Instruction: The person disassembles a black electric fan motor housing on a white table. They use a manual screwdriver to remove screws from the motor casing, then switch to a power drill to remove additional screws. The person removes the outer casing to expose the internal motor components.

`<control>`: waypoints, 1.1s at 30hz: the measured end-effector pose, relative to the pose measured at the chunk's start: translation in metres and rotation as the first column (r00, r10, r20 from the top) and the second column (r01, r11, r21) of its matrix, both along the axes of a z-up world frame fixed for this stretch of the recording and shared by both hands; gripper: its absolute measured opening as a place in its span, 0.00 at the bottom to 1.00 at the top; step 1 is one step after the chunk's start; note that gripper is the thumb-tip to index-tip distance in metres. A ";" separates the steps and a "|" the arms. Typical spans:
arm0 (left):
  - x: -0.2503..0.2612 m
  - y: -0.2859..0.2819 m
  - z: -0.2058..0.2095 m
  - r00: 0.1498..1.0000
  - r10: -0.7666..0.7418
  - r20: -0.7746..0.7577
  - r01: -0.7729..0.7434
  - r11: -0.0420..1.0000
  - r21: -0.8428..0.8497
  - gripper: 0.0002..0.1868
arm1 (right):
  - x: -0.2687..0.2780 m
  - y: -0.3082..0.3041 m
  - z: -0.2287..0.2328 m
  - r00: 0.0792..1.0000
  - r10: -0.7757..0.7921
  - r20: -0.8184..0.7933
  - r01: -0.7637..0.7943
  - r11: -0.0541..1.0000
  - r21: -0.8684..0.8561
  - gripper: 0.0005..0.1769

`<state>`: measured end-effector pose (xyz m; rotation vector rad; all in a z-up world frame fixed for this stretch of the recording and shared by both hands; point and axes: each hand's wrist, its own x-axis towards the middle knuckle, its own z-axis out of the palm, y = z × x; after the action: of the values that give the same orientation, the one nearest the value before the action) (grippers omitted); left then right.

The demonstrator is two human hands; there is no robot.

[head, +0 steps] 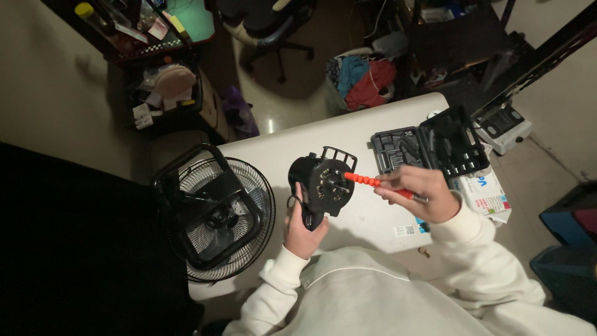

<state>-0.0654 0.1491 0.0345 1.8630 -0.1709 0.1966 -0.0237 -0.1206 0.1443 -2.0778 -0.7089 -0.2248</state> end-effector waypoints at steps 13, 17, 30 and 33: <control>0.003 0.005 -0.019 0.984 0.043 0.173 -0.073 0.983 0.170 0.50 | 0.005 -0.014 0.017 0.998 0.029 0.052 -0.025 0.997 -0.066 0.16; 0.006 0.007 -0.023 0.970 0.049 0.238 -0.112 0.959 0.260 0.52 | -0.002 -0.003 0.015 0.966 -0.107 0.234 0.167 0.953 -0.253 0.14; 0.008 0.010 -0.024 0.929 -0.011 0.369 -0.124 0.932 0.340 0.49 | -0.007 0.007 0.012 0.926 0.022 0.376 0.235 0.747 -0.622 0.06; 0.009 0.011 -0.023 0.929 -0.023 0.369 -0.110 0.936 0.336 0.49 | -0.004 0.008 0.019 0.932 0.046 0.360 0.245 0.652 -0.718 0.08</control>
<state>-0.0560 0.1604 0.0118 2.1736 -0.4484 0.5820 -0.0279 -0.1123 0.1630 -2.9426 -1.0238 -0.4261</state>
